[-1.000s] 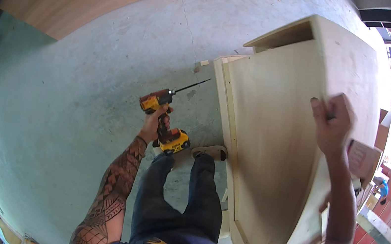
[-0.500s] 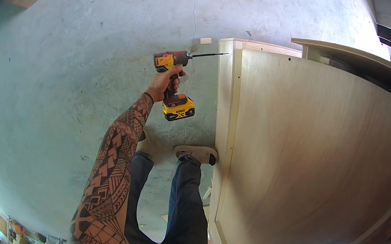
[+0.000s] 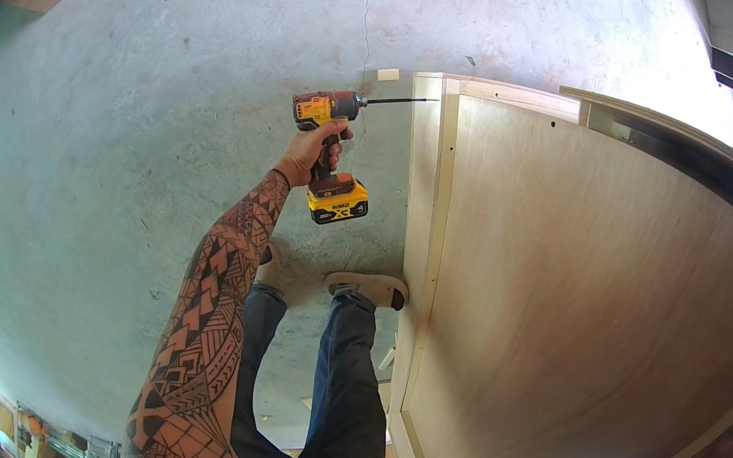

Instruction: Using a drill and hammer to assemble large wooden furniture components in a workshop.

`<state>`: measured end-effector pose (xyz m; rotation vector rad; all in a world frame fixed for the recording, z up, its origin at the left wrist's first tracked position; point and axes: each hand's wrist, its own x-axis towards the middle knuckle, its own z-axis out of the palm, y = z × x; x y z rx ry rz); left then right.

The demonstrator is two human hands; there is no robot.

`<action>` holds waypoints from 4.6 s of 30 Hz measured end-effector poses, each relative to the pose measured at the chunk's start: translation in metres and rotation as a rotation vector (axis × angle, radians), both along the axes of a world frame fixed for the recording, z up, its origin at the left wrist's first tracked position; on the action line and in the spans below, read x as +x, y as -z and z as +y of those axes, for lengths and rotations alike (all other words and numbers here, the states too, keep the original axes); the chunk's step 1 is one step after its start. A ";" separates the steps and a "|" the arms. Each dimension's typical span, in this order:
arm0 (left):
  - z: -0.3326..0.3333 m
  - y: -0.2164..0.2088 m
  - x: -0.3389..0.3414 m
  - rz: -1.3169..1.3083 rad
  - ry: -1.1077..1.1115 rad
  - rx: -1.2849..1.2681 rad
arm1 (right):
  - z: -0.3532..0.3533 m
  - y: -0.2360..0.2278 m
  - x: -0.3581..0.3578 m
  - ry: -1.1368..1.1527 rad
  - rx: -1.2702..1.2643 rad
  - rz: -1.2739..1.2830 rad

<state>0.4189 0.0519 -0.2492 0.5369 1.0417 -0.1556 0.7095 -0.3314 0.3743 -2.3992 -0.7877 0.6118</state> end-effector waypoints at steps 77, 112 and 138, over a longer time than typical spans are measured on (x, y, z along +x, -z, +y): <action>-0.025 -0.411 -0.377 0.122 -0.174 -0.152 | 0.158 -0.003 -0.126 0.016 -0.113 -0.499; -0.360 -0.416 -0.536 -0.308 1.149 0.987 | -0.430 0.172 -1.149 2.394 1.411 0.447; -0.561 -0.453 -0.701 -0.154 1.314 0.895 | -0.776 0.199 -1.274 2.385 1.205 0.364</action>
